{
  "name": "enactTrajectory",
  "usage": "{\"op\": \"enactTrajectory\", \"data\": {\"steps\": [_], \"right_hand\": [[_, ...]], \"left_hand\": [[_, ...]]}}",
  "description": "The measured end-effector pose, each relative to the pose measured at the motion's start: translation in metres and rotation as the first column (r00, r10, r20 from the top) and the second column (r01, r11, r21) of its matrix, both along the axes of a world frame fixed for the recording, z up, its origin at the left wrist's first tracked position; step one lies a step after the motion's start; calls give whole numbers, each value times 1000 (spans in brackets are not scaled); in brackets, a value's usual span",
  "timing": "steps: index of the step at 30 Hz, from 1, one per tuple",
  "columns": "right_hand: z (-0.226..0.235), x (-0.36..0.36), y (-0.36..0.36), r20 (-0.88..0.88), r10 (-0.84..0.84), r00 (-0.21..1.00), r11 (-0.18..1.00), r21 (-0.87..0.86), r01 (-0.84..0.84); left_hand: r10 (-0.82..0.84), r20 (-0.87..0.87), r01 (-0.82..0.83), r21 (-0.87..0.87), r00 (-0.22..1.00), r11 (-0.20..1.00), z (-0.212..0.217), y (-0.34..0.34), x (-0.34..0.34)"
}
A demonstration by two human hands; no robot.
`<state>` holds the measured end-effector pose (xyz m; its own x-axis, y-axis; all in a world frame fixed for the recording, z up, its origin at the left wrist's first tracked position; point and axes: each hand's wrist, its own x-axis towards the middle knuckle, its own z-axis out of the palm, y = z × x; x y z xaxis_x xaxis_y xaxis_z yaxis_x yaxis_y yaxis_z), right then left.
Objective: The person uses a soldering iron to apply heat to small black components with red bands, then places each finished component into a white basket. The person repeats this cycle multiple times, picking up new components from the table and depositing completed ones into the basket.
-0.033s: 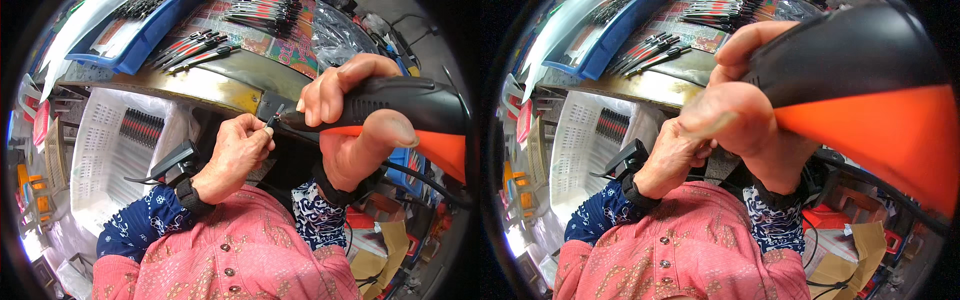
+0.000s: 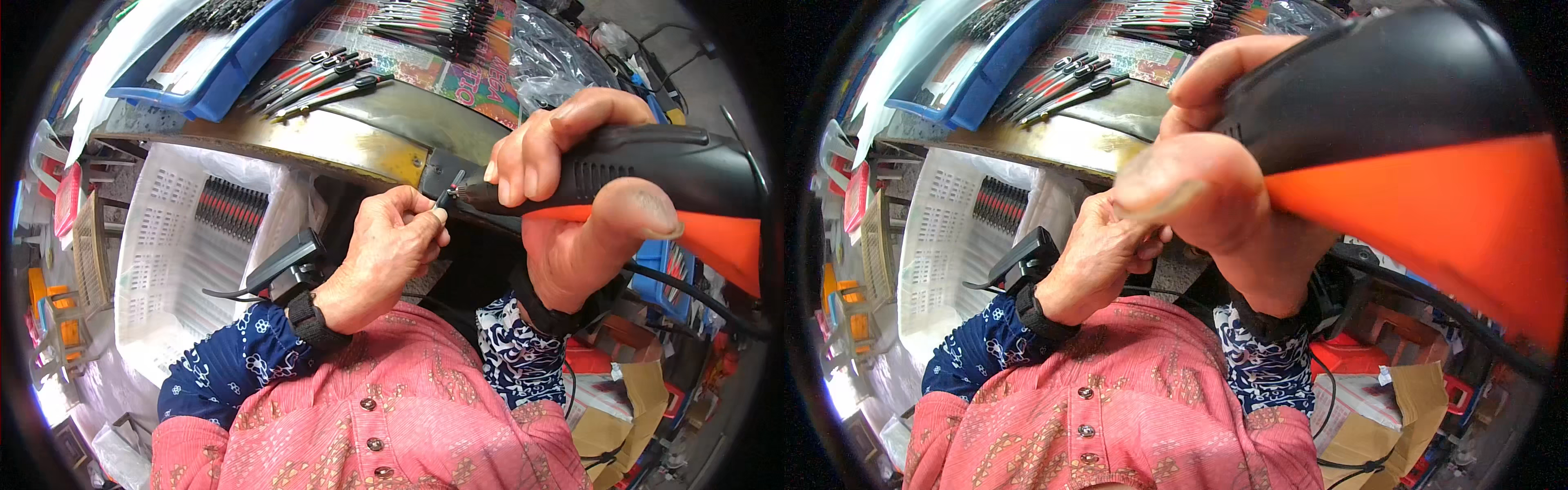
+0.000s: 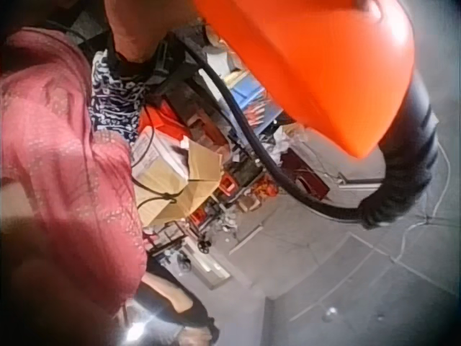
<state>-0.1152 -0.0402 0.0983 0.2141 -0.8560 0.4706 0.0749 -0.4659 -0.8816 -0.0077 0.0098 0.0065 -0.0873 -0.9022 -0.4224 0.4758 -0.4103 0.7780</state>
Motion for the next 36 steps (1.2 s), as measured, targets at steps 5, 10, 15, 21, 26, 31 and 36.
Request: {"op": "enactTrajectory", "data": {"steps": [5,10,15,21,26,31,36], "right_hand": [[-2,2,-1,24,4,1000,1000,27,-4],[-4,2,-3,18,-7,1000,1000,23,7],[-5,-2,-8,-49,-9,999,999,-37,7],[-13,0,-13,128,84,988,996,-30,-81],[-10,-3,-15,73,122,990,992,-47,-119],[-12,-2,-17,121,87,989,992,-97,-76],[-14,-5,-19,149,67,987,992,-115,-50]], "left_hand": [[-25,2,25,-5,1000,1000,0,1,0],[-28,27,27,4,999,1000,0,1,1],[-42,19,42,20,999,999,5,1,3],[-32,14,30,70,999,997,11,1,-2],[-27,24,25,93,999,995,15,1,-7],[-28,65,22,86,998,996,18,2,-10],[-32,83,24,88,996,996,19,3,-11]]}}
